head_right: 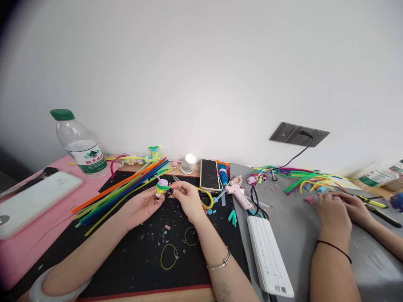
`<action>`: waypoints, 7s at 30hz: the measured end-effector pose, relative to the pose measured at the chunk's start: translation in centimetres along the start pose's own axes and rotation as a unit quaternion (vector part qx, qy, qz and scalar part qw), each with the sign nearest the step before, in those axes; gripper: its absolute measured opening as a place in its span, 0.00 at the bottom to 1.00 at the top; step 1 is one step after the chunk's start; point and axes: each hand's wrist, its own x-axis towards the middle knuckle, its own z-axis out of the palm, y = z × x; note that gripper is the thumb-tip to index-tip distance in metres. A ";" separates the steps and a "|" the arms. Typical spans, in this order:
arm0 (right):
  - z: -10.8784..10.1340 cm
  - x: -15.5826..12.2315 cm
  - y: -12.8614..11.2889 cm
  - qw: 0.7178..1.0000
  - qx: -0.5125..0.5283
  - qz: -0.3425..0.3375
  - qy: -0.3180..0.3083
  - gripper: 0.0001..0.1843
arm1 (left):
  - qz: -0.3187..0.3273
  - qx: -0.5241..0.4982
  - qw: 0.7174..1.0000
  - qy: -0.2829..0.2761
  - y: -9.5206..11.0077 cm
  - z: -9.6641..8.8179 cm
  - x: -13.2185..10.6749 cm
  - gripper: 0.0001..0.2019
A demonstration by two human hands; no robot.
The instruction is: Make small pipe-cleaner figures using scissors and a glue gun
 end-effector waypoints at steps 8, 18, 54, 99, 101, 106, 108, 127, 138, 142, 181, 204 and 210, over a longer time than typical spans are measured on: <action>0.0 -0.1 -0.3 1.000 -0.004 -0.012 -0.020 0.07 | -0.017 0.008 1.000 -0.003 -0.1 0.5 -0.6 0.12; 0.1 -0.5 -0.6 0.997 0.009 -0.014 -0.078 0.08 | -0.068 -0.018 0.996 -0.060 -0.1 -0.4 -0.2 0.08; 0.6 -0.3 0.0 0.999 0.026 -0.019 0.028 0.07 | 0.057 0.150 0.986 -0.050 -0.3 -0.4 -0.3 0.06; -1.8 0.6 0.8 0.989 -0.035 0.146 0.014 0.29 | 0.305 0.664 0.668 -0.141 -0.7 -0.1 -1.4 0.09; -1.7 0.5 0.8 0.988 -0.037 0.147 0.013 0.29 | 0.302 0.664 0.670 -0.142 -0.7 -0.1 -1.3 0.09; -1.6 0.4 0.9 0.987 -0.053 0.149 0.020 0.28 | 0.293 0.661 0.672 -0.159 -0.8 0.0 -1.3 0.09; -1.6 0.4 0.9 0.986 -0.063 0.152 0.027 0.27 | 0.291 0.660 0.671 -0.173 -0.8 0.0 -1.2 0.09; -1.4 0.5 1.1 0.985 -0.082 0.147 0.041 0.28 | 0.273 0.671 0.670 -0.163 -0.9 -0.1 -1.2 0.12; -1.6 0.3 1.0 0.987 -0.082 0.134 0.018 0.28 | 0.265 0.651 0.695 -0.151 -0.8 0.0 -1.4 0.12; -1.6 0.3 0.9 0.987 -0.084 0.136 0.012 0.28 | 0.242 0.634 0.718 -0.157 -0.8 0.1 -1.4 0.13; -1.7 0.3 0.8 0.985 -0.095 0.144 -0.019 0.14 | 0.247 0.639 0.707 -0.172 -0.7 -0.2 -1.0 0.14; -1.6 0.4 0.8 0.988 -0.048 0.146 0.006 0.19 | 0.160 0.581 0.776 -0.189 -1.2 -0.6 -0.8 0.16; -1.6 0.6 1.3 0.992 -0.037 0.124 0.010 0.16 | 0.109 0.534 0.811 -0.213 -1.5 -0.4 -1.2 0.15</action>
